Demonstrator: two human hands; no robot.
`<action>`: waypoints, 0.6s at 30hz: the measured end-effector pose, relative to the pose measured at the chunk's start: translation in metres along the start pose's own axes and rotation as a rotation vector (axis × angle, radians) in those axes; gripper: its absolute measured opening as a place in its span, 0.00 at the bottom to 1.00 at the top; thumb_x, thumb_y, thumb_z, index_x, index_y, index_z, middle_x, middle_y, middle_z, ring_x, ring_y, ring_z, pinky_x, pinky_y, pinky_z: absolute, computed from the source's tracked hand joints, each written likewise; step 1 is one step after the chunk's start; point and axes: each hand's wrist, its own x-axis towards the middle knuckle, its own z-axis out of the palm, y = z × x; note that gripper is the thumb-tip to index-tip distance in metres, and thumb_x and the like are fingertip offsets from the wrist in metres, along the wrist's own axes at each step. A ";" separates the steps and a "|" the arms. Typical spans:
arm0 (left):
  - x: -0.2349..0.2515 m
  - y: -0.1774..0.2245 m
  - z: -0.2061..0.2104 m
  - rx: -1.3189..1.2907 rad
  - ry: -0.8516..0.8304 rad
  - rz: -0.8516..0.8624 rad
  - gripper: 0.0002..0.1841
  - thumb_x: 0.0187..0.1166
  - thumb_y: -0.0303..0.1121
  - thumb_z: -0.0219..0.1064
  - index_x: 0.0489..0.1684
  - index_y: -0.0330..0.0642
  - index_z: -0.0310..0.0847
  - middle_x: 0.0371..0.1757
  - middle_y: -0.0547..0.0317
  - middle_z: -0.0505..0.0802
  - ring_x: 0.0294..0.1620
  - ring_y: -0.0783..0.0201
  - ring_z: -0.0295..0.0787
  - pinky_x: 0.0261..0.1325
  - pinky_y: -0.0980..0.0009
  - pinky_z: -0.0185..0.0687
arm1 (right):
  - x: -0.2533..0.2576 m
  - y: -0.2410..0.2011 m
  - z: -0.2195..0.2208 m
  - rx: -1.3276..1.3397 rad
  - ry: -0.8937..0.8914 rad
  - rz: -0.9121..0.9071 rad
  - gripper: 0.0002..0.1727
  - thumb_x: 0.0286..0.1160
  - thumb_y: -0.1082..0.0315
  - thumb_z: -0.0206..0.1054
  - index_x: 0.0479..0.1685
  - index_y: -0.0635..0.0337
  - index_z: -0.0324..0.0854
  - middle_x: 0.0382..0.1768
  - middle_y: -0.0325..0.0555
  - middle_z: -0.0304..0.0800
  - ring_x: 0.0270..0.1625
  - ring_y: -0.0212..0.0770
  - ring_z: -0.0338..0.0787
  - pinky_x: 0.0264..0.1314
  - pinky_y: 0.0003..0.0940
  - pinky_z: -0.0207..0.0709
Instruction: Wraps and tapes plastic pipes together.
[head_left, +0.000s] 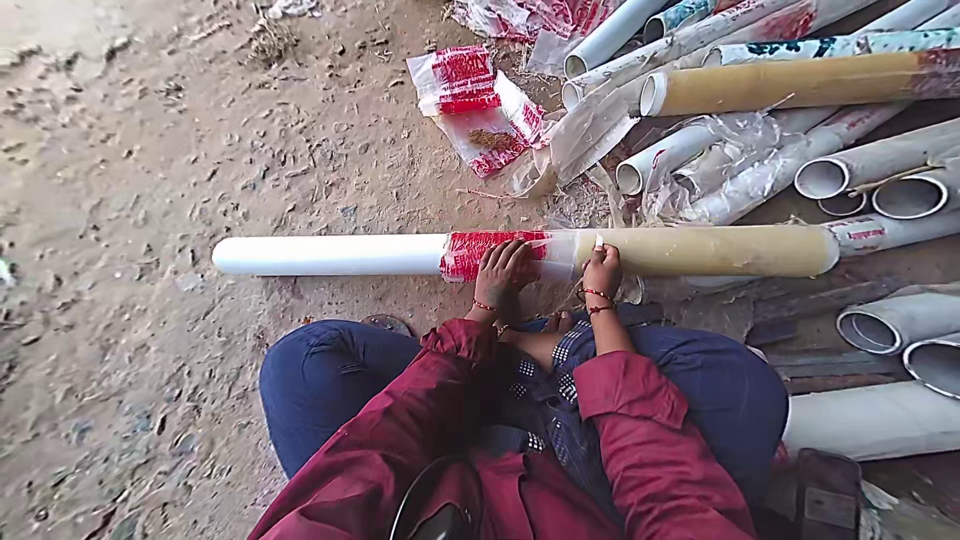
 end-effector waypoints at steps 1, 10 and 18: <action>-0.011 0.005 0.001 0.003 0.051 0.001 0.29 0.65 0.36 0.81 0.70 0.40 0.85 0.72 0.49 0.89 0.75 0.45 0.84 0.77 0.43 0.72 | -0.001 0.000 -0.002 -0.052 -0.008 -0.012 0.18 0.96 0.65 0.48 0.68 0.66 0.78 0.42 0.59 0.90 0.45 0.54 0.89 0.57 0.52 0.79; 0.016 0.013 -0.048 -0.140 -0.344 -0.138 0.30 0.69 0.36 0.81 0.74 0.42 0.82 0.70 0.45 0.90 0.74 0.42 0.83 0.80 0.42 0.68 | -0.014 -0.004 -0.019 -0.357 -0.127 -0.115 0.18 0.94 0.66 0.52 0.65 0.69 0.82 0.49 0.64 0.92 0.57 0.59 0.90 0.66 0.56 0.76; 0.020 0.011 -0.046 -0.189 -0.386 -0.152 0.28 0.67 0.33 0.82 0.70 0.43 0.84 0.66 0.46 0.91 0.72 0.44 0.83 0.79 0.43 0.66 | -0.016 -0.010 -0.015 -0.522 -0.101 -0.213 0.20 0.94 0.64 0.51 0.64 0.66 0.85 0.52 0.62 0.93 0.57 0.56 0.91 0.66 0.54 0.76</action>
